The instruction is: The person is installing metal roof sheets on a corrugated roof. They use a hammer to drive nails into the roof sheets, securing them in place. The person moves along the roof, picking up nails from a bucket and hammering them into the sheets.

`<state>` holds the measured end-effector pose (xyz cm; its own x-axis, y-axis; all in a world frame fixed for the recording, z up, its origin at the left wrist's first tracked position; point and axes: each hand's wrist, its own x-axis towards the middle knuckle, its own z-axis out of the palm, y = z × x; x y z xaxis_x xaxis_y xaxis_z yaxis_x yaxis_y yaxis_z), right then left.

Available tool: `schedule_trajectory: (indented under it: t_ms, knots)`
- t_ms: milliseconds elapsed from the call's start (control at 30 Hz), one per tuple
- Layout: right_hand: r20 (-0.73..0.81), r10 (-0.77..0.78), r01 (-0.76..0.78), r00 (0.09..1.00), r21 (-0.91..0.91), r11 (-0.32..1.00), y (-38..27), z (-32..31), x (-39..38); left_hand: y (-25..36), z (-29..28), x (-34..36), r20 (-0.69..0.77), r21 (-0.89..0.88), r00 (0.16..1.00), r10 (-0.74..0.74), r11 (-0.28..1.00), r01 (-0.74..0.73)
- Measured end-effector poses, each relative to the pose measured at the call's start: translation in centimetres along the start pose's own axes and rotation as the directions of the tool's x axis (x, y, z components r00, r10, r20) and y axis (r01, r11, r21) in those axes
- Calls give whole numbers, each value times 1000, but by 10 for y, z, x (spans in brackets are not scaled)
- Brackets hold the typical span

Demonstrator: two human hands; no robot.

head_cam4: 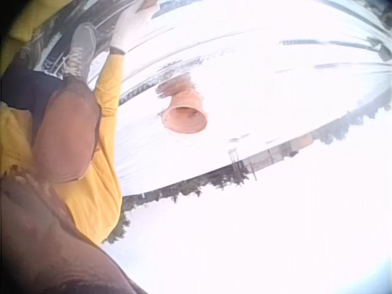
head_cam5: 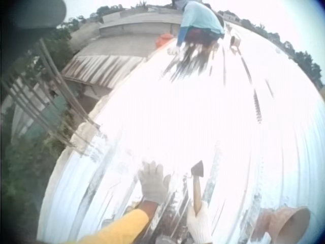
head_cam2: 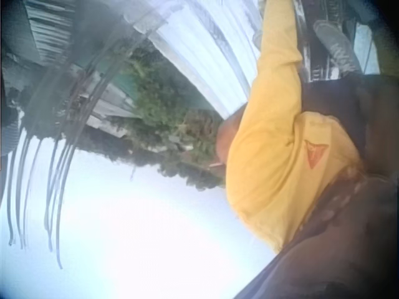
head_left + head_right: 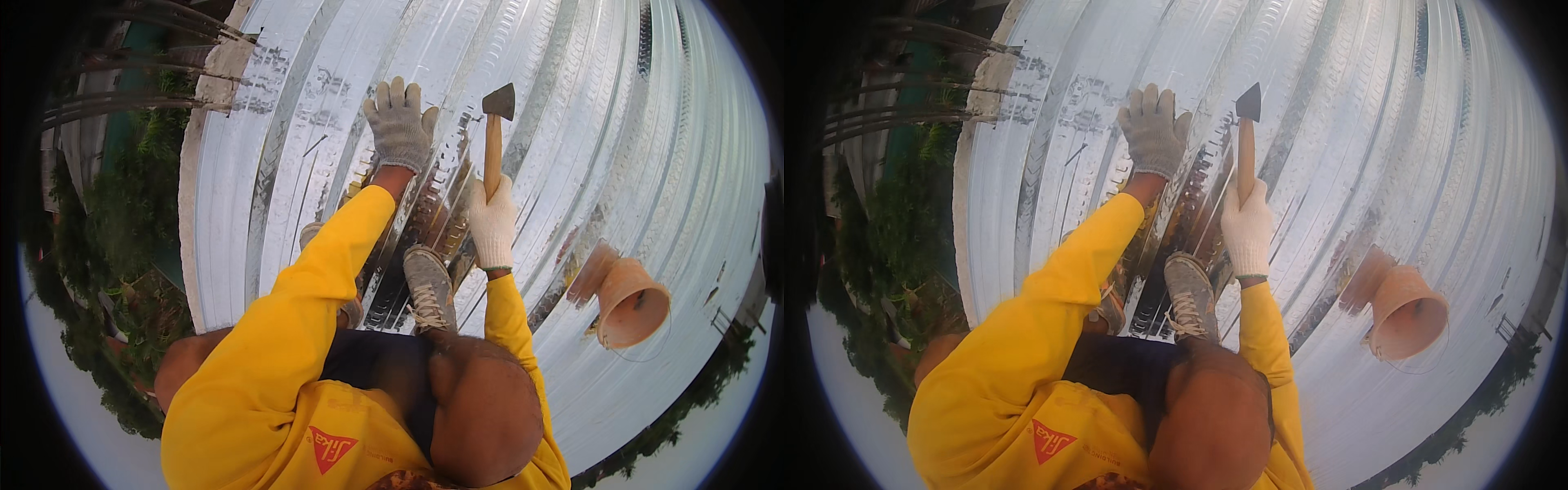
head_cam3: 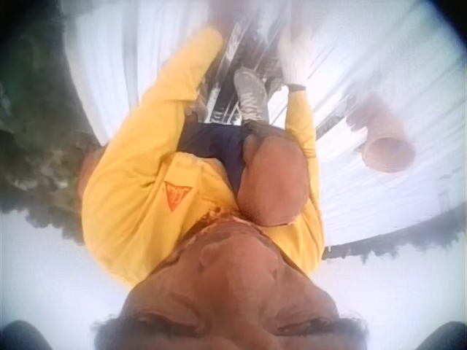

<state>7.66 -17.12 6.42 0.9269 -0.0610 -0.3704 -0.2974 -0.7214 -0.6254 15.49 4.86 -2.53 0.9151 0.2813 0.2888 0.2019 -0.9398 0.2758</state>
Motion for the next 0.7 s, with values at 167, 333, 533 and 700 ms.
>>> schedule_trajectory:
  t_ms: [167, 333, 533, 700]
  knots:
    - [-310, -190, 274, 931, 253, 928, -86, -61, -2, -13, 8, -12, -31, 11, 999, -8, 1000, 8]
    - [-176, -53, 76, 983, 129, 989, -31, -21, -9, -2, 5, -8, -23, -12, 1000, 0, 1000, -1]
    - [-127, 26, -7, 992, 147, 989, -15, -22, 1, -3, 0, -8, -3, 17, 1000, -4, 1000, 4]
    - [-390, -66, 242, 918, 421, 874, -87, -63, -11, -13, 7, -13, -28, 15, 1000, -1, 1000, 1]
